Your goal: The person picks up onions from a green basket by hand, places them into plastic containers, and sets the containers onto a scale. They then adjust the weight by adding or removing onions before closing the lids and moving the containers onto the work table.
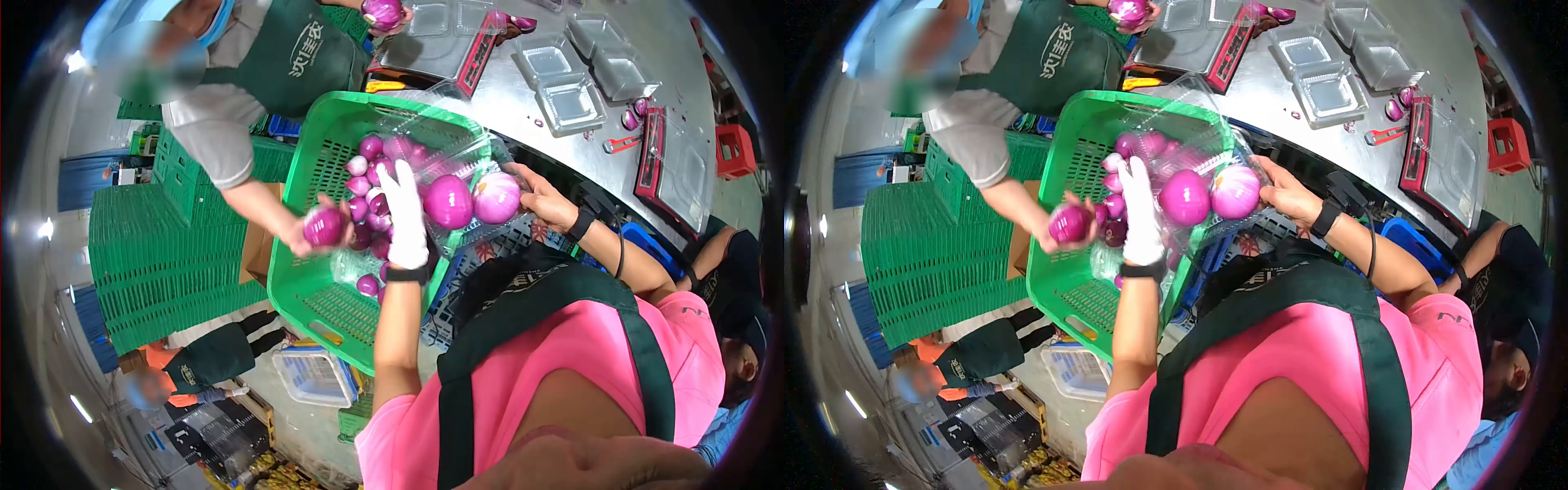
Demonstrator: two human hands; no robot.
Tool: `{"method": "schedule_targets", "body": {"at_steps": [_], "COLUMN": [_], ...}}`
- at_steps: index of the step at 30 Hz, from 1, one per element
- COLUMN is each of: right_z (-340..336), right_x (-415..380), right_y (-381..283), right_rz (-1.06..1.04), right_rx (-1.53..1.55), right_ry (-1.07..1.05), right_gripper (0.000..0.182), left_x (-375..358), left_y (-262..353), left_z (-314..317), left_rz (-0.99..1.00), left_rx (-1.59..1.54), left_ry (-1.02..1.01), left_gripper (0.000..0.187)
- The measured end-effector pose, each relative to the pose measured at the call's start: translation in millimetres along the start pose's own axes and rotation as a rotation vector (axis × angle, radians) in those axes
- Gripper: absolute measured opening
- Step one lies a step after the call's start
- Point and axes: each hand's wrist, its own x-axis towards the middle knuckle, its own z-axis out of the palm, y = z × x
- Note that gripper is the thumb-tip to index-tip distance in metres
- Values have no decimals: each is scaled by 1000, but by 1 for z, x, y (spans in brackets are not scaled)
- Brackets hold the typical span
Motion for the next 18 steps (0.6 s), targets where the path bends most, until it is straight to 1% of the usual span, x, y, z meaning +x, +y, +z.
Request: {"method": "schedule_targets", "body": {"at_steps": [2, 3, 4, 5, 6, 7, 8, 9, 10, 11, 12, 13, 15, 16, 17, 18], "right_z": [2, 5, 9, 11, 9, 8, 7, 6, -4, -6, -4, -2, 10, 32, 34, 24], "right_x": [1, 2, 2, 0, 2, 1, -1, -2, -8, -12, -16, -24, -24, -41, -40, -29], "right_y": [-3, -4, -4, -5, 0, 6, 8, 9, -1, -3, -1, -1, 4, -40, -40, -14], "right_rz": [-22, -16, -10, -2, -25, -70, -116, -164, 71, 111, 121, 132, -14, 79, -51, -135], "right_rx": [-41, -26, -10, 6, 41, 60, 75, 90, 328, 631, 575, 514, -210, -455, -736, -865], "right_ry": [-13, 2, 23, 49, 55, 31, 1, -32, -160, -171, -68, 39, 147, 233, 331, 371], "right_gripper": [63, 63, 63, 63, 60, 59, 58, 57, 55, 49, 49, 49, 41, 35, 31, 31], "left_x": [30, 42, 43, 35, 31, 13, -7, -42, -61, -70, -70, -70, -68, -69, -73, -76], "left_y": [7, 9, 9, 25, 21, 11, 5, 1, -7, -9, -9, -8, -2, -6, -9, -13], "left_z": [-12, -15, -21, -18, -30, -36, -41, -27, -21, -19, -21, -24, -25, -23, -23, -23], "left_rz": [-349, -226, -62, -5, 137, 274, 430, 565, 567, 569, 511, 522, 578, 512, 548, 577], "left_rx": [-350, -489, -644, -804, -584, -218, 138, 630, 628, 629, 614, 663, 735, 574, 743, 911], "left_ry": [-97, -213, -318, -334, -540, -573, -578, -390, -315, -243, -260, -283, -354, -350, -280, -206], "left_gripper": [77, 79, 79, 72, 64, 54, 45, 36, 37, 38, 38, 39, 41, 44, 50, 60]}}
